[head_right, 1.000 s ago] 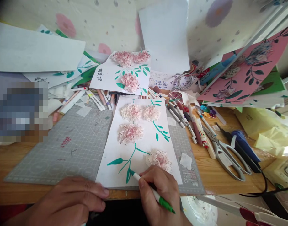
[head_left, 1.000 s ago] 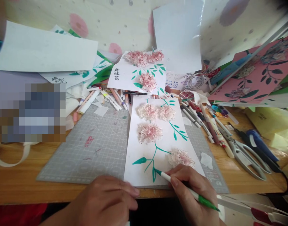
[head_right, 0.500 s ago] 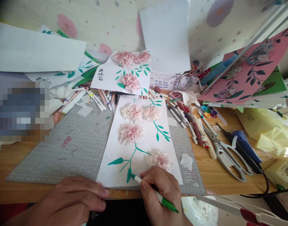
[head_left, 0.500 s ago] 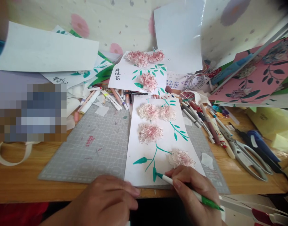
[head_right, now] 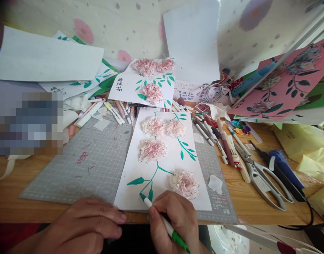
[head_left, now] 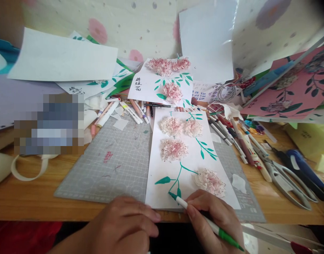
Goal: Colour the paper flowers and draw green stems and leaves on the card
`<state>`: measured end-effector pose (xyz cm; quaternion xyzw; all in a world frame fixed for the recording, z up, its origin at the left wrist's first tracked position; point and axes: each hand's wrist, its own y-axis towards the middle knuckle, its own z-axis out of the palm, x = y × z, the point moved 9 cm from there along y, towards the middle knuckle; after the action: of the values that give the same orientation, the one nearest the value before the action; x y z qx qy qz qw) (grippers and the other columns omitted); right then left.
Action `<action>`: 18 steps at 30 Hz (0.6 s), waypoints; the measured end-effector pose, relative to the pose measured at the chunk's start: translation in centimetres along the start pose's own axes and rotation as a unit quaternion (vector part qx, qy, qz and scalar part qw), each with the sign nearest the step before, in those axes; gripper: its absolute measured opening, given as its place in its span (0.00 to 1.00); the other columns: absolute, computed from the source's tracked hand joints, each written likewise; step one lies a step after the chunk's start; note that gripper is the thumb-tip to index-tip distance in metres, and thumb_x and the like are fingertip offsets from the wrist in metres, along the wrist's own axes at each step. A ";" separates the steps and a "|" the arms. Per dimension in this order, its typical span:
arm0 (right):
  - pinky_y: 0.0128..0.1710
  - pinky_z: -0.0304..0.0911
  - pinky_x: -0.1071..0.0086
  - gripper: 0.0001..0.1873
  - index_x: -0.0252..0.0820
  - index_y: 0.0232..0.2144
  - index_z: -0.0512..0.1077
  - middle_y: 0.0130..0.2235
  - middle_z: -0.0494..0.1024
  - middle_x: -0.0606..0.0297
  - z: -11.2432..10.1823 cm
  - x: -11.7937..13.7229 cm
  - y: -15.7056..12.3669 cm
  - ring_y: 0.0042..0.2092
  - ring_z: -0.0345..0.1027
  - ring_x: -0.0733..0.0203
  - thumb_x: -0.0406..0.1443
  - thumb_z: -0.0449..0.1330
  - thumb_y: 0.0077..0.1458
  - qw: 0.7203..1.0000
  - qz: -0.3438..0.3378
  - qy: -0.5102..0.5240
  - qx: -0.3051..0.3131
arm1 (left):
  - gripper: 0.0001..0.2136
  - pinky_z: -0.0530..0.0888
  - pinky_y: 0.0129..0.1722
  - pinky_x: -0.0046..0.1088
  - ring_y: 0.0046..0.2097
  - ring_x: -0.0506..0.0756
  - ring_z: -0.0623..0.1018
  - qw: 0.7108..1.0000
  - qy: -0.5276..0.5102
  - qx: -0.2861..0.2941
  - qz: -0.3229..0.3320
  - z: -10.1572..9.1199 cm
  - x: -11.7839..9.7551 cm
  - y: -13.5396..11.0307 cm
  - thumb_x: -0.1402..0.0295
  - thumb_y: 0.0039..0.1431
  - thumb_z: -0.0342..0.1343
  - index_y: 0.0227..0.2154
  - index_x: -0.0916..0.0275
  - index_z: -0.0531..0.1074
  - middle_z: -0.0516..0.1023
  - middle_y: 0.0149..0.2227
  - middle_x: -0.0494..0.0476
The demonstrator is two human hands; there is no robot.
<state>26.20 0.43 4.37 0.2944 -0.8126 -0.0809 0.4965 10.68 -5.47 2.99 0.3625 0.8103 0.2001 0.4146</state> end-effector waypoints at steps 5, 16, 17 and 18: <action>0.24 0.64 0.72 0.09 0.44 0.33 0.68 0.26 0.76 0.66 1.2 0.7 -0.2 0.25 0.71 0.63 0.25 0.56 0.54 0.997 -0.060 -0.030 0.025 | 0.14 0.78 0.42 0.27 0.40 0.54 0.80 1.000 -0.013 0.021 -0.012 -0.1 0.3 0.0 0.59 0.67 0.45 0.32 0.57 0.73 0.81 0.37 0.54; 0.20 0.58 0.73 0.08 0.44 0.33 0.67 0.25 0.72 0.66 3.2 1.6 0.3 0.22 0.65 0.65 0.26 0.56 0.53 0.994 -0.099 0.055 0.004 | 0.13 0.77 0.45 0.27 0.42 0.54 0.79 1.000 -0.008 0.011 0.015 -0.1 -0.3 0.2 0.63 0.67 0.45 0.31 0.58 0.72 0.80 0.35 0.54; 0.20 0.58 0.74 0.09 0.43 0.34 0.67 0.25 0.73 0.65 3.2 1.7 0.4 0.23 0.65 0.65 0.25 0.55 0.53 0.993 -0.103 0.062 0.005 | 0.12 0.76 0.45 0.26 0.43 0.54 0.79 1.000 -0.010 0.021 0.017 0.0 -0.4 0.2 0.63 0.67 0.45 0.32 0.58 0.72 0.80 0.36 0.54; 0.20 0.59 0.74 0.09 0.42 0.34 0.68 0.25 0.73 0.64 3.3 1.9 0.6 0.23 0.66 0.64 0.25 0.55 0.53 0.992 -0.104 0.065 0.011 | 0.12 0.76 0.46 0.26 0.43 0.54 0.79 0.999 -0.011 0.029 0.018 0.0 -0.4 0.3 0.64 0.66 0.45 0.32 0.58 0.72 0.80 0.36 0.54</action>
<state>22.56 -0.69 4.40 0.3877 -0.7445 -0.1040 0.5334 10.97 -5.54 3.35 0.3911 0.8046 0.1796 0.4091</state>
